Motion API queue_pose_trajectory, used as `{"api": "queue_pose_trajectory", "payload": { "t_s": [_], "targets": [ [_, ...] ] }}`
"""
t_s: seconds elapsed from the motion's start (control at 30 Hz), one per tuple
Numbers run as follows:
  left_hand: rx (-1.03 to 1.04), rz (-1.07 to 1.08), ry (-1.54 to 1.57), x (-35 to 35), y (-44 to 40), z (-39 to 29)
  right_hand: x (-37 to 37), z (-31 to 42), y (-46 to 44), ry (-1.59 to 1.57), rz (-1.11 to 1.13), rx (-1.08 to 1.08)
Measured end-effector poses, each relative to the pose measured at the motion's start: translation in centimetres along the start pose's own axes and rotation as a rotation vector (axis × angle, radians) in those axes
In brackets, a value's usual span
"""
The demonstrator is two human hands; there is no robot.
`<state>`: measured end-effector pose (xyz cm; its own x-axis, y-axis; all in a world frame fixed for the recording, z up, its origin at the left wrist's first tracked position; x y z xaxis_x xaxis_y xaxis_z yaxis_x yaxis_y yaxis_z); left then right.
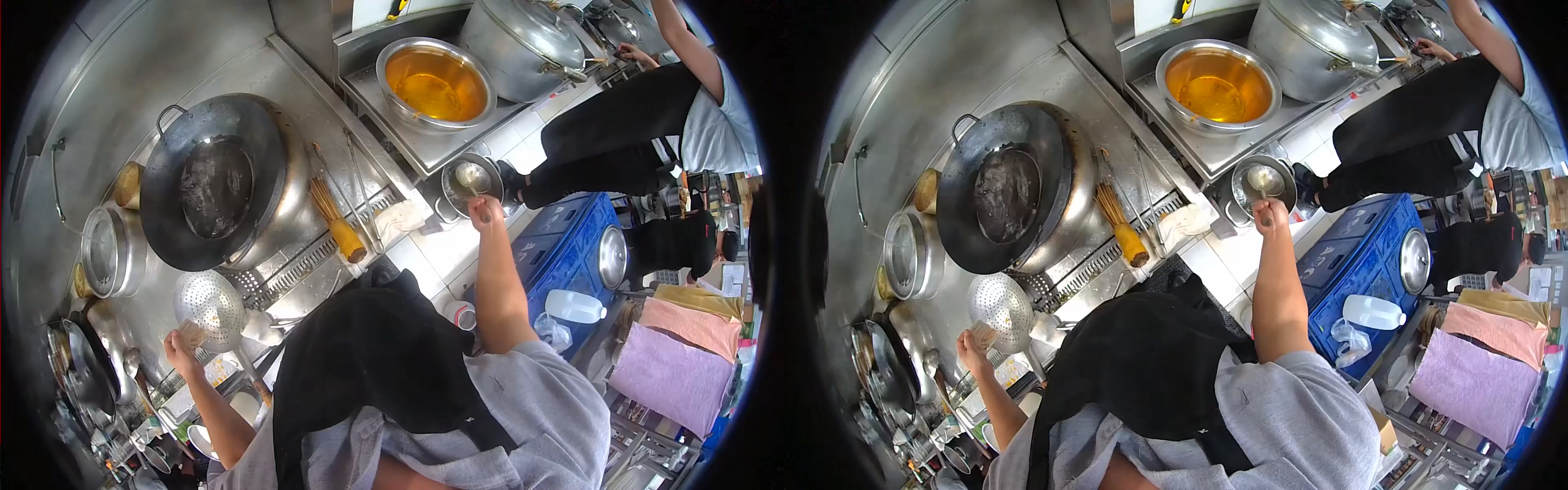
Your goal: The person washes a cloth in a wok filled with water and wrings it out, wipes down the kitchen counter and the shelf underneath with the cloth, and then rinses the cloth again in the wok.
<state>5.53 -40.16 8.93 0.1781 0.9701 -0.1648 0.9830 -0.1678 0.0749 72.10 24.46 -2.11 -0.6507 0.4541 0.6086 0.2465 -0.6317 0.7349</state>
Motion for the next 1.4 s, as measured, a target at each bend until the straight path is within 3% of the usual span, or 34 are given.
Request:
{"api": "queue_pose_trajectory", "payload": {
  "t_s": [0.1, 0.23, 0.3, 0.57, 0.83, 0.9, 0.97, 1.07, 1.1, 1.13, 1.2, 1.23, 1.3, 1.4],
  "targets": [
    [-0.012, 0.010, -0.027, 0.7, -0.3, 0.6, -0.3, -1.2, 4.9, 0.025, 0.085, -0.127],
    [-0.022, 0.070, -0.102, 1.9, -1.5, 3.0, -1.8, -2.2, 11.7, 0.010, 0.297, -0.019],
    [0.016, 0.065, -0.162, 2.6, -1.7, 3.5, -1.6, -1.9, 17.8, 0.290, 0.060, -0.100],
    [0.038, 0.053, -0.261, 4.8, -1.6, 4.8, 5.3, -4.9, 37.5, 0.460, 0.057, 0.081],
    [0.047, 0.030, -0.196, 5.7, -1.2, 4.4, 11.1, -10.3, 37.4, 0.674, 0.180, 0.439],
    [0.044, 0.014, -0.181, 5.5, -0.8, 3.5, 12.6, -12.2, 36.0, 0.981, 0.149, 0.481],
    [0.084, 0.025, -0.115, 5.6, -0.1, 1.5, 13.7, -14.2, 34.2, 1.090, 0.198, 0.509],
    [0.055, -0.017, -0.081, 4.6, 0.7, -0.2, 15.2, -16.6, 32.3, 1.731, 0.299, 0.459],
    [0.063, -0.038, -0.063, 4.1, 0.9, -0.7, 14.6, -17.1, 31.4, 1.742, 0.311, 0.466],
    [0.058, -0.057, -0.105, 3.4, 1.0, -0.8, 15.7, -17.9, 30.3, 2.013, 0.542, 0.146],
    [0.075, -0.080, -0.056, 2.6, 1.2, -1.0, 16.0, -18.8, 30.0, 2.264, 0.640, -0.109],
    [0.095, -0.092, -0.007, 2.1, 1.6, -1.1, 16.0, -19.4, 30.1, 2.275, 0.652, -0.103],
    [0.095, -0.128, 0.042, 1.2, 2.6, -1.1, 15.6, -18.9, 29.1, 2.391, 0.407, -0.133],
    [0.090, -0.164, 0.136, 0.1, 3.4, -0.2, 16.6, -18.4, 28.0, 2.310, 0.462, -0.362]
  ]
}}
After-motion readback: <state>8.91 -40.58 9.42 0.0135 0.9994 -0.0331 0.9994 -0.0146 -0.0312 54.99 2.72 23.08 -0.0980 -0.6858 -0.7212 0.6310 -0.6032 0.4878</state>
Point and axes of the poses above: each hand's wrist, its own y-axis away from the middle knuckle, its own x-axis out of the palm, z = x × y, the point moved 8 cm from there along -y, towards the middle knuckle, and after that the axes turned 6 degrees about x, right-handed, at the moved point
